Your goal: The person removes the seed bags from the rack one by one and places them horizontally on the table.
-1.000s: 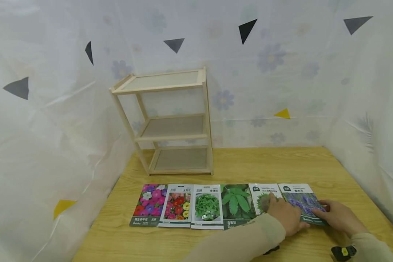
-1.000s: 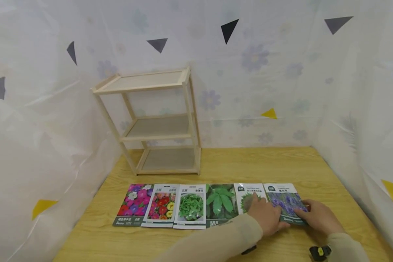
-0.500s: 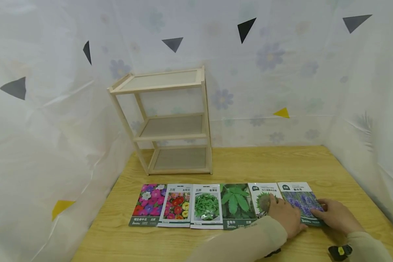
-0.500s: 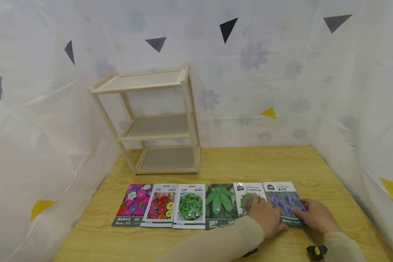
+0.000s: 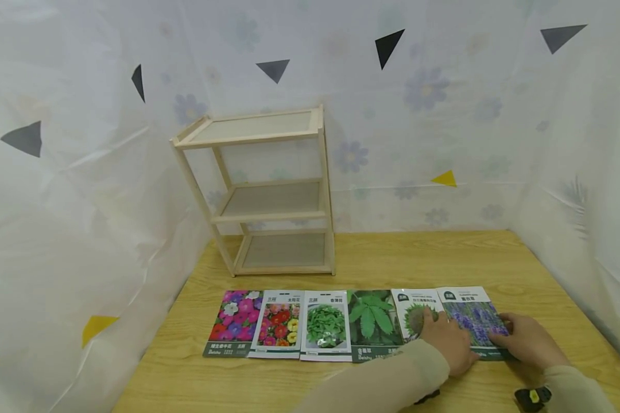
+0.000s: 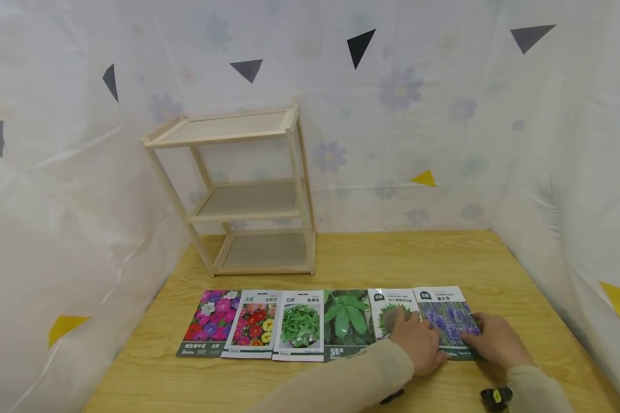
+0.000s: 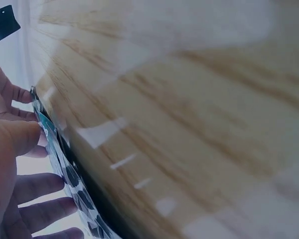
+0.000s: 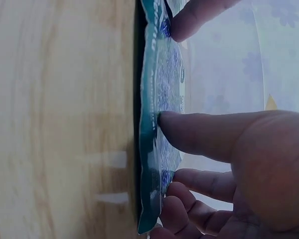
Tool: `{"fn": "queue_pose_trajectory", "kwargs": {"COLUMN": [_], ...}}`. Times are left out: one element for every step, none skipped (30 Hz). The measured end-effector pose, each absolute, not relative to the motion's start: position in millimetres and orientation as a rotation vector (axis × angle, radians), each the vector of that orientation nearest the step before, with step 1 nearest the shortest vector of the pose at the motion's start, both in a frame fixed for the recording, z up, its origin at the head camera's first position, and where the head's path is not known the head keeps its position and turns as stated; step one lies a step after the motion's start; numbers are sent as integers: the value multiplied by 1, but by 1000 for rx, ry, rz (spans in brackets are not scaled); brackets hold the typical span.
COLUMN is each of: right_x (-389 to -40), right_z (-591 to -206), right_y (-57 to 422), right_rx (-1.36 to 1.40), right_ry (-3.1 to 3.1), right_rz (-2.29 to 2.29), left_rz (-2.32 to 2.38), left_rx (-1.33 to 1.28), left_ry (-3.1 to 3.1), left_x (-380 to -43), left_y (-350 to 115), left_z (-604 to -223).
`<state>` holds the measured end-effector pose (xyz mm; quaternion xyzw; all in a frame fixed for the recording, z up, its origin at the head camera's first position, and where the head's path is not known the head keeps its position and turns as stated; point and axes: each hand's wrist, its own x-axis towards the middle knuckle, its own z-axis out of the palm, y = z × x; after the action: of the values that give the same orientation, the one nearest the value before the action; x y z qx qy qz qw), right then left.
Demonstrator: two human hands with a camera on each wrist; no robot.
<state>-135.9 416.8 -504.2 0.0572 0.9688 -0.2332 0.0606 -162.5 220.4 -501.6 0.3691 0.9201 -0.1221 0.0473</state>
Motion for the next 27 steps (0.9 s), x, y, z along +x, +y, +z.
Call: {"fn": "queue_pose_trajectory", "kwargs": {"right_x": [-136,-136,-136,-136,-136,-136,-136,-136,-135,-135,-135,-134,-134,-133,-134,-134,-134,-134,-134,-134,-134,-133,-133,-133,-132,-132,-131], "right_z": [-504,-504,-504,-504,-504,-504,-503,-503,-502,-502,-502,-501,-501,-501,-501,-502,-502,-502,-502,-502,-502,-502,-501,-500,-499,-498,-497], "right_y": [417,417,416,416,416,416,416,416,416,416,416,416,416,416,416,416,416,416,416,416,417,417,417,417,418,418,418], "right_rx": [183,188,192,196,198,198,199,198,198,197,197,194,191,188,181,174,167,161,161,161,163,168,174,179,186,195,205], "right_ry": [2921,2912,2907,2904,2904,2904,2906,2908,2911,2912,2913,2913,2915,2915,2916,2917,2920,2920,2920,2920,2924,2925,2927,2928,2929,2933,2941], "right_rz": [-707,-709,-709,-706,-705,-703,-702,-701,-699,-700,-702,-707,-711,-715,-719,-724,-727,-729,-728,-727,-722,-720,-714,-711,-706,-703,-699], "left_rz": [-372,-376,-377,-376,-379,-380,-377,-372,-370,-370,-371,-363,-360,-358,-356,-358,-358,-352,-345,-329,-310,-289,-257,-219,-194,-171,-150], "left_rx": [1126,1127,1132,1132,1134,1136,1138,1142,1143,1141,1143,1151,1155,1159,1157,1160,1163,1159,1157,1156,1156,1158,1158,1162,1171,1179,1190], "left_ry": [2803,2799,2795,2791,2789,2789,2792,2795,2796,2796,2796,2800,2802,2805,2808,2819,2829,2838,2849,2861,2871,2882,2889,2899,2913,2924,2939], "left_x": [-163,-163,-163,-163,-163,-164,-164,-163,-163,-163,-163,-163,-163,-163,-164,-165,-166,-167,-168,-169,-171,-173,-175,-177,-180,-183,-187], "left_y": [220,219,219,218,218,218,218,217,217,216,216,215,215,215,215,214,214,213,212,210,208,204,200,194,188,180,173], "left_z": [-502,-501,-501,-501,-501,-501,-501,-500,-500,-500,-500,-500,-500,-501,-502,-503,-505,-506,-507,-507,-506,-505,-502,-499,-495,-491,-488]}}
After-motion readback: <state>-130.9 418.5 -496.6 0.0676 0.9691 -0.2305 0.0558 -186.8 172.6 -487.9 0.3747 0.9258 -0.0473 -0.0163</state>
